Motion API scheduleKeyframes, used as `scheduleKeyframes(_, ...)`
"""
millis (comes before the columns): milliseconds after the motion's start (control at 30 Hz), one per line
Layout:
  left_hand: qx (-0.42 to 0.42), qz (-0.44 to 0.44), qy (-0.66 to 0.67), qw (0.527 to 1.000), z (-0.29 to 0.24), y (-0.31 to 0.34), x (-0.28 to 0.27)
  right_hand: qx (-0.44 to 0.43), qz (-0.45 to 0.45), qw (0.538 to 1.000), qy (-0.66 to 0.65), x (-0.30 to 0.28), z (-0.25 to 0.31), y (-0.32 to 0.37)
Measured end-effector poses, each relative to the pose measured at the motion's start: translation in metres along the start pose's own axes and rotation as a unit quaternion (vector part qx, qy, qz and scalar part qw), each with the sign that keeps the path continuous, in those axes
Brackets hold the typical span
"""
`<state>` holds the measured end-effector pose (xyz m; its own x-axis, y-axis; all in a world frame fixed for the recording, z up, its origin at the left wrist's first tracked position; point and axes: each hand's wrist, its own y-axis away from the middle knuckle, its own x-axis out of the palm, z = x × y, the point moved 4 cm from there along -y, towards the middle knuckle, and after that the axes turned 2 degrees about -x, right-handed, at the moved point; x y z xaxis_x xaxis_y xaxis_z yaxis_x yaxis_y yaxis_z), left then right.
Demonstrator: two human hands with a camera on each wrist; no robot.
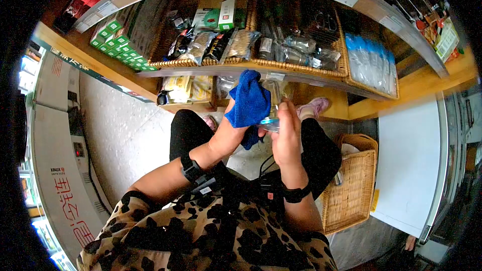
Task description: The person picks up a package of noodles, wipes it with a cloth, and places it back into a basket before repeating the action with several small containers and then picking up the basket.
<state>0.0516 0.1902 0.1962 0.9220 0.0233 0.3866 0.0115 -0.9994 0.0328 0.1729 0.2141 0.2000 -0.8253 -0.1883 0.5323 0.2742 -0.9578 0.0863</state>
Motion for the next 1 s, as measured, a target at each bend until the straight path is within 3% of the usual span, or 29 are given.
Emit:
scheduleKeyframes(33,-0.041,-0.008,0.042,0.998,0.004,-0.001,-0.002,0.029,0.022,0.999,-0.034,0.000,-0.002,-0.001)
scheduleKeyframes(67,-0.080,-0.019,0.087,0.993,0.008,-0.001,-0.005,0.078,-0.021,0.996,-0.044,-0.001,-0.004,0.000)
scheduleKeyframes(100,-0.119,-0.034,0.130,0.984,0.012,-0.001,-0.007,0.101,0.012,0.993,-0.052,0.000,-0.004,0.001)
scheduleKeyframes(167,-0.154,-0.004,0.207,0.966,-0.001,-0.002,-0.011,0.144,0.079,0.984,-0.068,0.000,-0.003,0.001)
scheduleKeyframes(233,-0.228,0.092,0.281,0.928,0.000,-0.004,-0.021,0.176,0.112,0.974,-0.085,0.000,-0.004,0.002)
scheduleKeyframes(300,-0.149,0.113,0.226,0.956,-0.008,-0.006,-0.023,0.211,0.152,0.960,-0.103,0.002,-0.007,0.002)
scheduleKeyframes(367,-0.078,0.091,0.182,0.976,-0.020,-0.006,-0.025,0.223,0.168,0.959,-0.041,-0.005,-0.014,-0.001)
scheduleKeyframes(433,-0.071,0.098,0.138,0.983,-0.026,-0.002,-0.030,0.260,0.120,0.958,-0.033,-0.007,-0.016,-0.001)
scheduleKeyframes(467,-0.024,0.106,0.108,0.988,-0.029,-0.004,-0.032,0.260,0.142,0.955,-0.030,-0.009,-0.018,-0.002)
scheduleKeyframes(533,-0.046,0.123,0.035,0.991,-0.028,-0.004,-0.040,0.275,0.177,0.944,-0.035,-0.009,-0.017,-0.004)
scheduleKeyframes(600,-0.102,0.102,0.020,0.989,-0.030,0.002,-0.048,0.261,0.126,0.957,0.032,-0.004,-0.017,-0.006)
scheduleKeyframes(633,-0.090,0.089,0.056,0.990,-0.029,0.003,-0.052,0.252,0.099,0.960,0.066,-0.002,-0.017,-0.008)
scheduleKeyframes(667,-0.078,0.077,0.092,0.990,-0.024,0.004,-0.057,0.239,0.147,0.957,0.073,0.001,-0.017,-0.012)
scheduleKeyframes(733,-0.030,0.047,0.117,0.992,-0.025,0.007,-0.064,0.153,0.116,0.976,0.106,0.018,-0.018,-0.014)
scheduleKeyframes(767,-0.053,0.026,0.152,0.987,-0.021,0.008,-0.070,0.109,0.100,0.981,0.122,0.026,-0.015,-0.015)
scheduleKeyframes(800,-0.075,0.006,0.187,0.979,-0.013,0.008,-0.079,0.108,0.148,0.979,0.088,0.035,-0.010,-0.014)
scheduleKeyframes(900,-0.092,-0.050,0.241,0.965,-0.017,0.013,-0.095,0.016,0.202,0.952,0.230,0.065,-0.005,-0.014)
scheduleKeyframes(967,-0.100,-0.071,0.255,0.959,-0.019,0.016,-0.108,0.087,0.231,0.937,0.248,0.072,-0.008,-0.022)
scheduleKeyframes(1000,-0.057,-0.080,0.239,0.966,-0.022,0.017,-0.115,0.100,0.246,0.925,0.273,0.079,-0.005,-0.028)
